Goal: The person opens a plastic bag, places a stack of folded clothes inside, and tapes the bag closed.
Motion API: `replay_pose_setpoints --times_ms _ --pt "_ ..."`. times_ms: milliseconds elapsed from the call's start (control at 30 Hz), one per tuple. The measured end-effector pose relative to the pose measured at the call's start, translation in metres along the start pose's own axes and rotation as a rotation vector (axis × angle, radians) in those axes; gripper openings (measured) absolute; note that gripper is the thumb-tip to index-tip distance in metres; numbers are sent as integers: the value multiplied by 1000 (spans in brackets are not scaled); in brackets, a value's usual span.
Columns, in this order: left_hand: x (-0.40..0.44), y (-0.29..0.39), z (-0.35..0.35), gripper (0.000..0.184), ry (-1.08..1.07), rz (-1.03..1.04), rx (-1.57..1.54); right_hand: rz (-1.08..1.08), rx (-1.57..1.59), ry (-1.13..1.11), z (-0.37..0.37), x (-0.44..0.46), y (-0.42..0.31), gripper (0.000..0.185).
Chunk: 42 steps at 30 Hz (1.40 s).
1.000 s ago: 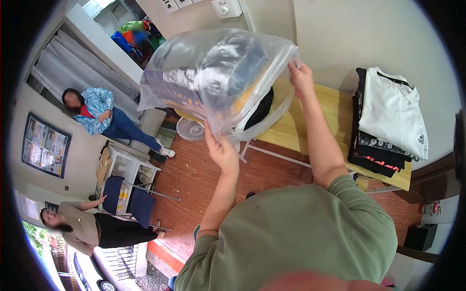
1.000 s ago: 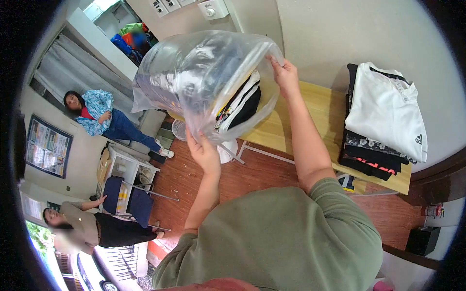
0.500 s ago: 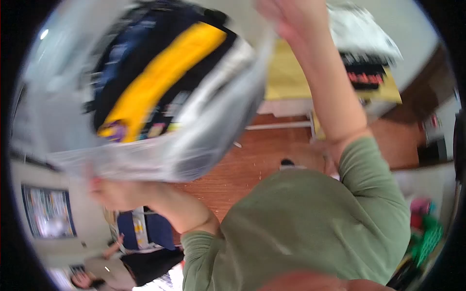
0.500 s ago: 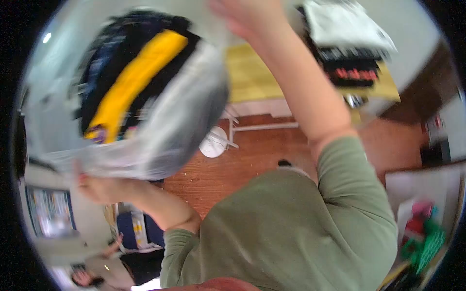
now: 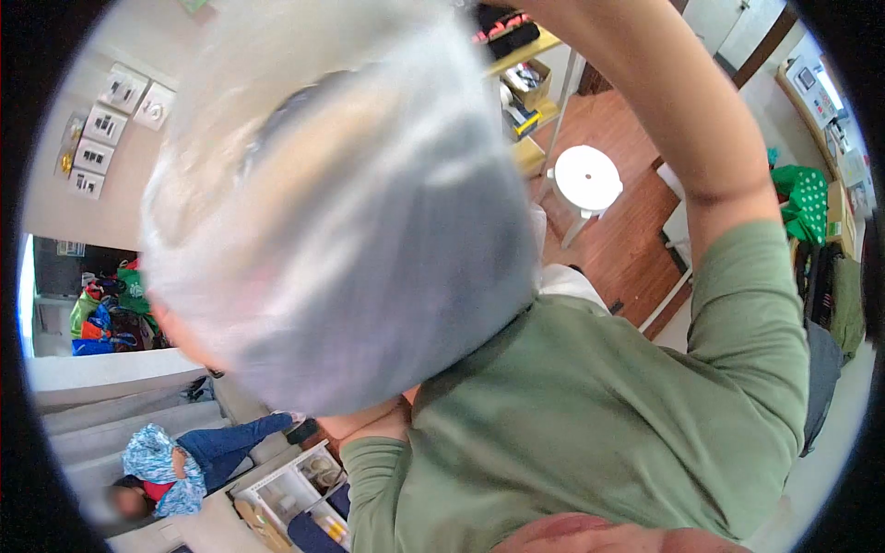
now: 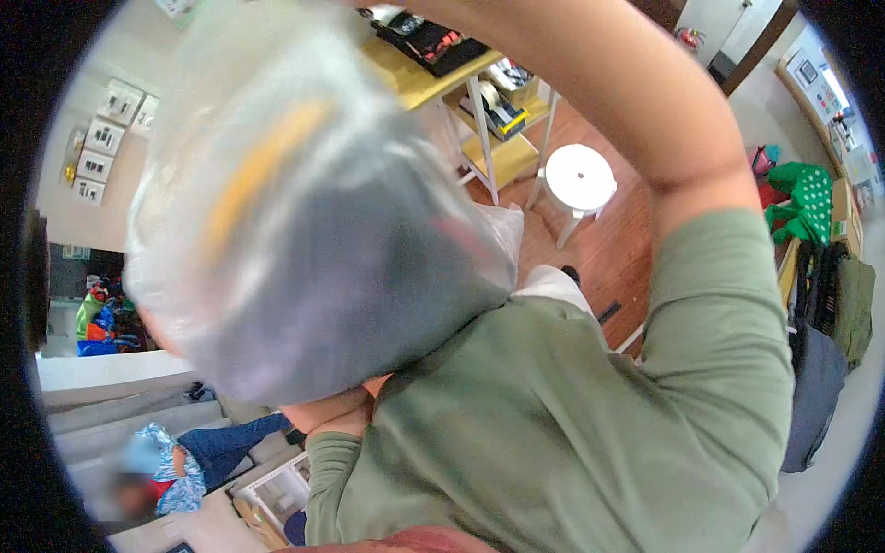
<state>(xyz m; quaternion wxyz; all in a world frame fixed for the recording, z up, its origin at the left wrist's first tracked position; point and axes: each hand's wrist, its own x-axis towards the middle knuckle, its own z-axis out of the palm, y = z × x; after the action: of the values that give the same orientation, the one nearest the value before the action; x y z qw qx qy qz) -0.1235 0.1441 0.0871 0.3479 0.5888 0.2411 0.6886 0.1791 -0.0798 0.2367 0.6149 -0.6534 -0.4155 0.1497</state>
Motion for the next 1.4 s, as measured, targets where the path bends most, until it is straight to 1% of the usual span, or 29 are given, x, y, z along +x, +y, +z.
replay_pose_setpoints --times_ms 33,67,100,133,167,200,267,400,467,500,600,700,800,833,867,933,967,1000,1067,1100,1133,1200,1267,1300,1333,1367,1400 --pt "-14 -8 3 23 -47 -39 -16 50 -14 25 -9 -13 4 15" --pt "-33 7 15 22 -114 -93 -33 124 -21 44 -21 -22 11 15" --pt "-59 38 41 22 -198 -201 -88 157 26 220 -23 -46 12 17" --pt "-81 53 64 24 -173 -262 -262 164 69 229 -37 -55 24 17" --pt "-91 38 69 25 -180 -334 -440 181 115 249 -54 -67 39 18" --pt "-97 31 79 25 -186 -368 -496 196 164 269 -65 -73 50 18" --pt "-105 18 95 25 -187 -450 -584 179 99 321 -72 -72 60 20" --pt "-116 -21 126 25 -257 -492 -644 187 -6 324 -99 -64 92 20" --pt "-129 -35 142 25 -286 -548 -693 229 -108 433 -107 -63 109 20" --pt "-136 -45 149 24 -318 -535 -680 250 -160 480 -109 -59 120 20" --pt "-158 -78 175 24 -337 -614 -678 48 -160 440 -152 -53 206 27" --pt "-183 -103 202 24 -379 -631 -691 4 -260 491 -159 -62 233 27" --pt "-204 -115 216 24 -412 -710 -689 182 -137 473 -165 -72 235 23" --pt "-210 -119 220 25 -422 -760 -718 197 -71 476 -174 -73 246 24" --pt "-214 -123 228 25 -444 -740 -720 170 -65 493 -181 -72 254 24" --pt "-223 -135 242 26 -479 -707 -714 127 -51 518 -192 -70 273 23" --pt "-232 -139 242 26 -482 -728 -691 135 -35 491 -197 -75 274 22" --pt "-236 -141 246 26 -486 -740 -669 103 -108 502 -208 -74 285 21" --pt "-243 -143 259 25 -491 -761 -629 231 -104 520 -227 -79 300 23" --pt "-255 -152 263 25 -488 -741 -555 152 -136 549 -229 -83 320 22" --pt "-265 -160 262 24 -583 -724 -386 68 -167 581 -230 -89 347 22" --pt "-286 -170 256 22 -773 -681 -58 251 -333 515 -239 -111 392 20" --pt "-305 -177 252 22 -570 -926 -207 364 -704 376 -248 -128 427 21" --pt "-303 -175 257 22 -469 -1045 -280 387 -508 405 -254 -121 425 21" --pt "-300 -177 261 22 -401 -1020 -234 419 -311 426 -255 -119 424 21" --pt "-292 -176 254 25 -533 -1023 -142 457 -112 449 -253 -123 420 21" --pt "-283 -175 253 28 -666 -1011 -55 444 -208 394 -250 -125 415 21"
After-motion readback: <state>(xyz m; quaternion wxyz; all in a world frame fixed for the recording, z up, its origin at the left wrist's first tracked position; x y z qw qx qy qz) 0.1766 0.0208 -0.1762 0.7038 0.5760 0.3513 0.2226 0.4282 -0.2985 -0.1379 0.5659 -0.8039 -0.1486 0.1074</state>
